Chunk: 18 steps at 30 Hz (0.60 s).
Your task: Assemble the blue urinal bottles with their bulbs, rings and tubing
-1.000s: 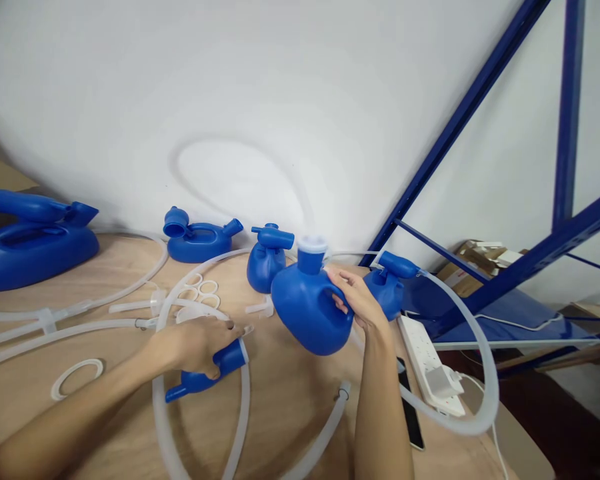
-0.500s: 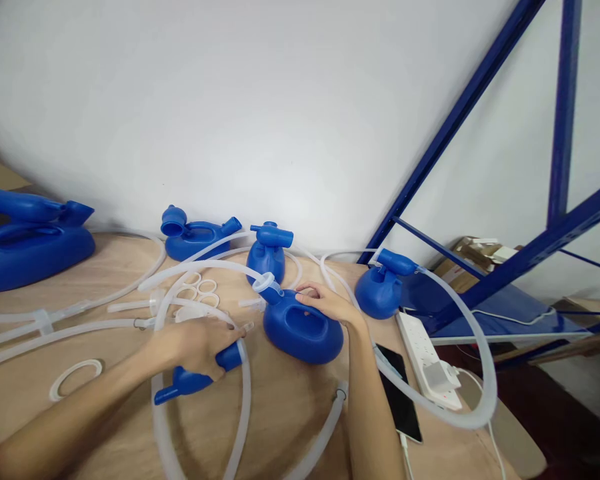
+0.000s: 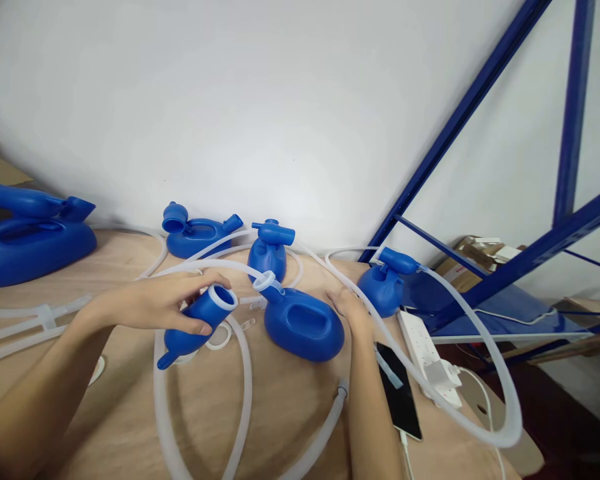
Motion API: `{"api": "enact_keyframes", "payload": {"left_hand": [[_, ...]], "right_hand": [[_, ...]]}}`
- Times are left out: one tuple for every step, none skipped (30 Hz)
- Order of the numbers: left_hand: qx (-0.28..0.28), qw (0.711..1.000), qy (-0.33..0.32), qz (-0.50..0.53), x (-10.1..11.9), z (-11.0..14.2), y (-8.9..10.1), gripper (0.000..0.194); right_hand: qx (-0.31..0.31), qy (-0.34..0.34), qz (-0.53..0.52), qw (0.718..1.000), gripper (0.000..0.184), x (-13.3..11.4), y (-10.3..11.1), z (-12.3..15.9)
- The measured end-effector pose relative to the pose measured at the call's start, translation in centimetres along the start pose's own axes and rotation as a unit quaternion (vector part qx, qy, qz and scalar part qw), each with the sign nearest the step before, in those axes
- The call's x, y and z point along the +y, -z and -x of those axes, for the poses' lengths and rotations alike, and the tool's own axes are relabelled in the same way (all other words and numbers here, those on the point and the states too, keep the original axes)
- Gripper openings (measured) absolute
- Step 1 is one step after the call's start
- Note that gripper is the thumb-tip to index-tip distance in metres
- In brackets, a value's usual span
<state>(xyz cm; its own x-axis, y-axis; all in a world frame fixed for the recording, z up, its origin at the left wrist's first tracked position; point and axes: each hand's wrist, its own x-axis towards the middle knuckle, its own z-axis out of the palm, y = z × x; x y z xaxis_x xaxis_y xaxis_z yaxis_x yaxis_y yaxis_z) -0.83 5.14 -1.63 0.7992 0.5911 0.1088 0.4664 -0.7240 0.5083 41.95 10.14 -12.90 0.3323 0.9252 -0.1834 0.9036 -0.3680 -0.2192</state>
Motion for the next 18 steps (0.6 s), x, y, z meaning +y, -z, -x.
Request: {"api": "enact_keyframes", "payload": {"left_hand": [[0.006, 1.000, 0.006, 0.011, 0.1, 0.1, 0.2, 0.045], [0.016, 0.999, 0.013, 0.024, 0.1, 0.3, 0.4, 0.043], [0.033, 0.999, 0.020, 0.036, 0.2, 0.4, 0.6, 0.041], [0.056, 0.997, 0.025, 0.047, 0.3, 0.6, 0.8, 0.039], [0.083, 0.995, 0.025, 0.058, 0.4, 0.8, 1.1, 0.039], [0.114, 0.991, 0.020, 0.067, 0.4, 0.9, 1.3, 0.043], [0.146, 0.986, 0.014, 0.074, 0.4, 1.1, 1.5, 0.049], [0.177, 0.981, 0.009, 0.078, 0.4, 1.3, 1.7, 0.052], [0.206, 0.975, 0.009, 0.079, 0.3, 1.5, 1.9, 0.052], [0.235, 0.969, 0.009, 0.077, 0.2, 1.7, 2.1, 0.050], [0.265, 0.962, 0.009, 0.069, 0.1, 1.8, 2.2, 0.047], [0.294, 0.954, 0.010, 0.058, -0.1, 2.0, 2.3, 0.042], [0.321, 0.946, 0.010, 0.044, -0.2, 2.1, 2.3, 0.038], [0.344, 0.939, 0.009, 0.029, -0.4, 2.2, 2.3, 0.034], [0.362, 0.932, 0.008, 0.014, -0.6, 2.2, 2.3, 0.031], [0.378, 0.926, 0.010, 0.000, -0.7, 2.2, 2.2, 0.031], [0.394, 0.919, 0.015, -0.008, -0.9, 2.1, 2.1, 0.032], [0.413, 0.911, 0.020, -0.009, -1.1, 2.0, 1.9, 0.032]], "right_hand": [[0.000, -0.018, -0.013, 1.000, 0.072, 0.3, -0.2, -0.2], [-0.003, -0.035, -0.032, 0.999, 0.073, 0.7, -0.5, -0.3], [-0.008, -0.049, -0.053, 0.997, 0.072, 1.0, -0.7, -0.4], [-0.012, -0.057, -0.073, 0.996, 0.071, 1.4, -0.9, -0.4], [-0.018, -0.060, -0.094, 0.994, 0.070, 1.7, -1.1, -0.4], [-0.025, -0.059, -0.116, 0.991, 0.067, 2.0, -1.2, -0.3], [-0.035, -0.056, -0.140, 0.988, 0.065, 2.2, -1.3, -0.1], [-0.047, -0.048, -0.166, 0.984, 0.064, 2.4, -1.3, 0.1], [-0.061, -0.038, -0.193, 0.979, 0.064, 2.6, -1.1, 0.3], [-0.074, -0.024, -0.220, 0.972, 0.065, 2.6, -0.8, 0.5], [-0.084, -0.010, -0.245, 0.966, 0.068, 2.6, -0.4, 0.8], [-0.089, 0.005, -0.266, 0.960, 0.070, 2.5, 0.1, 1.0], [-0.088, 0.019, -0.290, 0.953, 0.070, 2.3, 0.8, 1.3], [-0.083, 0.033, -0.323, 0.942, 0.067, 2.1, 1.5, 1.5], [-0.077, 0.048, -0.370, 0.924, 0.062, 1.7, 2.2, 1.8], [-0.068, 0.067, -0.430, 0.898, 0.056, 1.4, 2.9, 2.0], [-0.056, 0.089, -0.497, 0.862, 0.050, 0.9, 3.5, 2.3], [-0.038, 0.112, -0.563, 0.818, 0.046, 0.4, 4.0, 2.5]]}}
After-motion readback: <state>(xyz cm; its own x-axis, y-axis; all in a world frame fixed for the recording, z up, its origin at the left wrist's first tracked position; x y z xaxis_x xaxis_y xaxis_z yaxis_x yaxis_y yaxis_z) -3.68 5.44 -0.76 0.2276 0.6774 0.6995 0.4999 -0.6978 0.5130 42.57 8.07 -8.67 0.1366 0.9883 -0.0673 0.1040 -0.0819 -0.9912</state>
